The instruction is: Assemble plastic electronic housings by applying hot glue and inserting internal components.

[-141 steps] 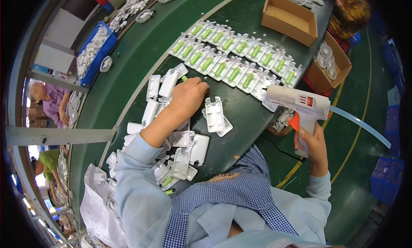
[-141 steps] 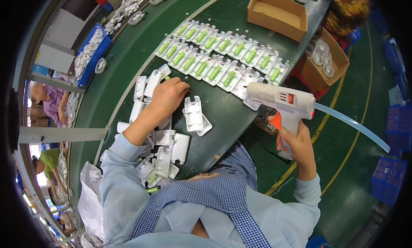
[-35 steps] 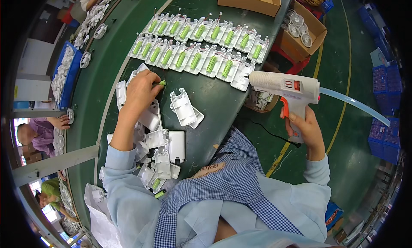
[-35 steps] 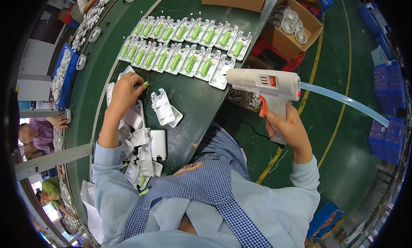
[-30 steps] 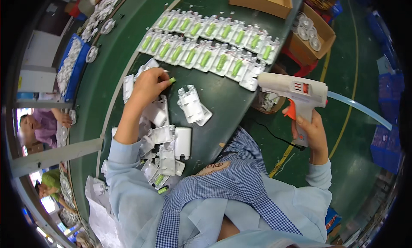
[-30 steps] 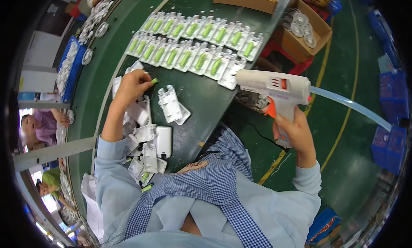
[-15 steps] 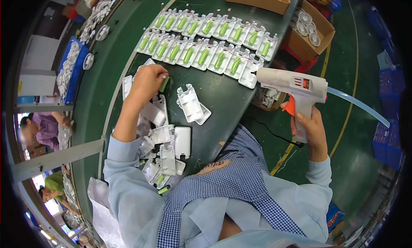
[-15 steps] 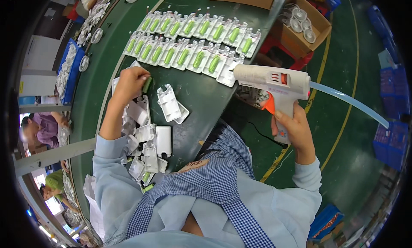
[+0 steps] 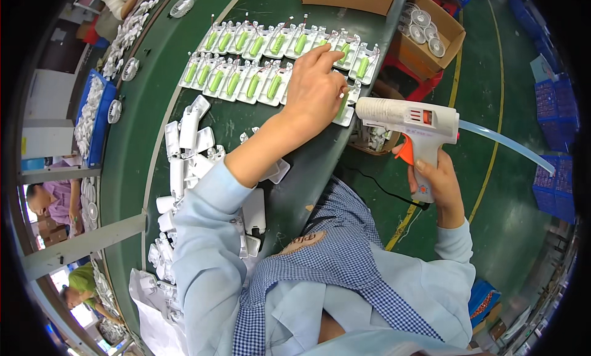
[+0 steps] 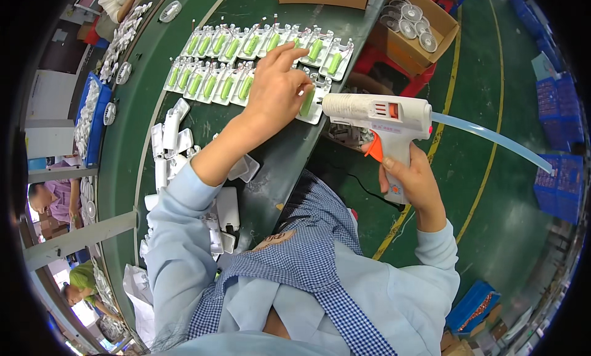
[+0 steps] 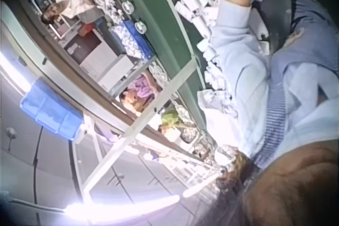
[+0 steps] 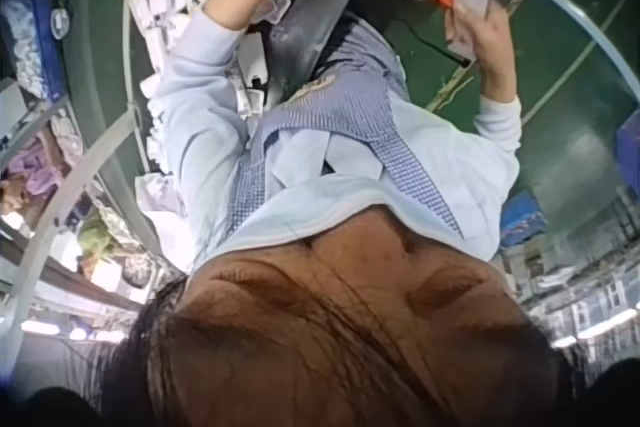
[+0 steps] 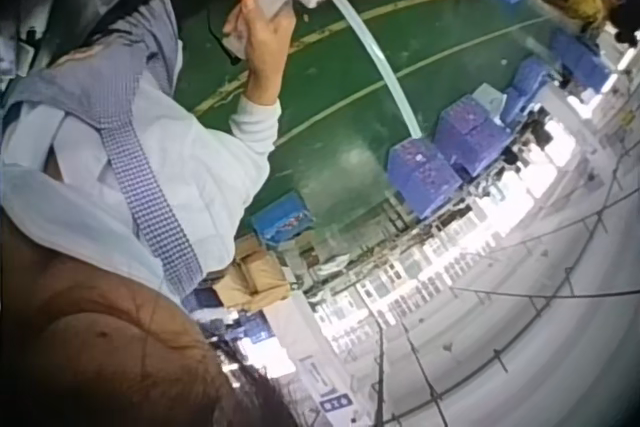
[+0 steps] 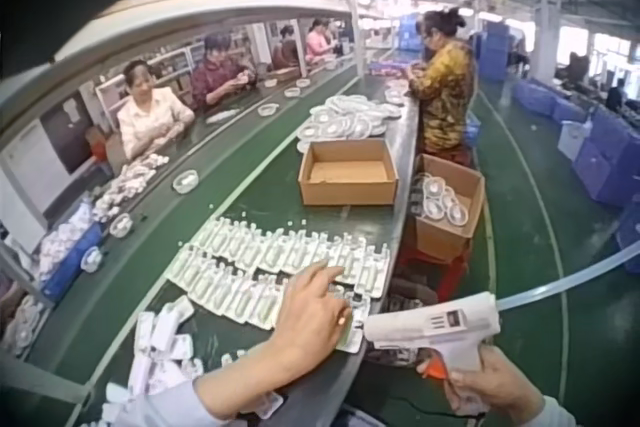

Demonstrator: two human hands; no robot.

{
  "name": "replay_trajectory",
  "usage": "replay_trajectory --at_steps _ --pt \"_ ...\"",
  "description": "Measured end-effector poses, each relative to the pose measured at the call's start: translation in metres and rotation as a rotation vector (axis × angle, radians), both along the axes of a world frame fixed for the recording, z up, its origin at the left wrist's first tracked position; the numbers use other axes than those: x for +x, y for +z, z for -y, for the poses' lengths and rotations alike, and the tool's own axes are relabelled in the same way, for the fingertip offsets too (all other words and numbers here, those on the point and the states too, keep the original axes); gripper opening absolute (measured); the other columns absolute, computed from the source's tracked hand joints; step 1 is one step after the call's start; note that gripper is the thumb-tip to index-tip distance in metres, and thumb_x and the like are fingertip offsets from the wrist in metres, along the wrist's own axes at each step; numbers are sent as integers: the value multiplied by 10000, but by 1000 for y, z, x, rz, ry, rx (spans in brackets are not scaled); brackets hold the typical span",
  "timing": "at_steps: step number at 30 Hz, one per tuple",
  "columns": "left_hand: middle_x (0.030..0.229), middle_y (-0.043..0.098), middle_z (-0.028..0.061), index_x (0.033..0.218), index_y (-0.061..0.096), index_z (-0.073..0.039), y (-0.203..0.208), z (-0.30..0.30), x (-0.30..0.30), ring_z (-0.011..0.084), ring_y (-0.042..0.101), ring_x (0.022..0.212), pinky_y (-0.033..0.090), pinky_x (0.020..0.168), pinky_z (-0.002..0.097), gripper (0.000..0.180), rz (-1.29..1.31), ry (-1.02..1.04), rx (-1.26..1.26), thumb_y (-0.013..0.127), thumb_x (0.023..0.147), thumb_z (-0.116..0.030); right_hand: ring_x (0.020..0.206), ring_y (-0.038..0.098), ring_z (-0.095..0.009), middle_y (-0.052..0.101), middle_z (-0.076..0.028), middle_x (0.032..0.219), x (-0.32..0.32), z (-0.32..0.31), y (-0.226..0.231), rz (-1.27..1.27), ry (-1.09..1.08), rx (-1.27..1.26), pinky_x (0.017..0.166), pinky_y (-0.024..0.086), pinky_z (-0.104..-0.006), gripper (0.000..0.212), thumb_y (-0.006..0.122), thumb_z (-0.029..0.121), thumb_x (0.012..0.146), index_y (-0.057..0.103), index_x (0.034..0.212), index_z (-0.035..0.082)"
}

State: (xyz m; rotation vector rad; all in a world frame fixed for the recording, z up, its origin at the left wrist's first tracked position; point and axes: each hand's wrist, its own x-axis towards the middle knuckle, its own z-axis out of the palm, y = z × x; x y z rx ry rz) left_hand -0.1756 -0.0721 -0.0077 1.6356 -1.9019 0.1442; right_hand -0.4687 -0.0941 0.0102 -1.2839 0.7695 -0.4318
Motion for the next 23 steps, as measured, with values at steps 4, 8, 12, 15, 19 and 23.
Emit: replay_trajectory --at_steps 4,8,12,15,19,23 --pt "1308 548 145 691 702 -70 -21 10 -7 364 364 1341 284 1077 595 32 18 22 45 712 707 -96 551 564 -132 669 -133 994 -1 -1 0 15 -21 1 516 465 -258 443 569 210 868 490 1200 -72" --pt "1325 538 147 687 698 -64 -24 10 -10 369 354 1349 277 1072 611 49 87 38 44 711 712 -104 538 561 -132 628 -98 763 -5 1 -7 14 -10 8 510 454 -258 439 575 228 873 493 1189 -66" --pt "1348 518 150 687 692 -57 -25 9 -9 374 343 1355 268 1054 647 64 90 40 44 713 716 -110 531 559 -132 574 -74 672 -3 0 -6 7 -27 1 508 448 -254 441 579 241 876 489 1185 -61" --pt "1352 503 151 736 697 -64 -17 5 -8 375 343 1352 267 1047 656 65 74 63 54 721 724 -123 523 552 -131 578 -78 679 -1 1 -6 19 -23 8 508 444 -250 444 578 247 878 482 1186 -59" --pt "1337 494 156 925 707 -105 10 -7 2 390 349 1338 275 1037 652 169 -33 66 8 713 757 -127 521 547 -129 632 -107 815 -1 7 -10 43 -10 19 506 439 -248 458 581 258 883 474 1199 -55" --pt "1350 492 149 957 709 -125 25 -31 25 392 333 1350 219 1080 622 193 -28 95 6 704 764 -137 532 551 -130 671 -123 1014 6 10 -11 55 25 55 512 440 -242 470 589 257 881 467 1216 -50"
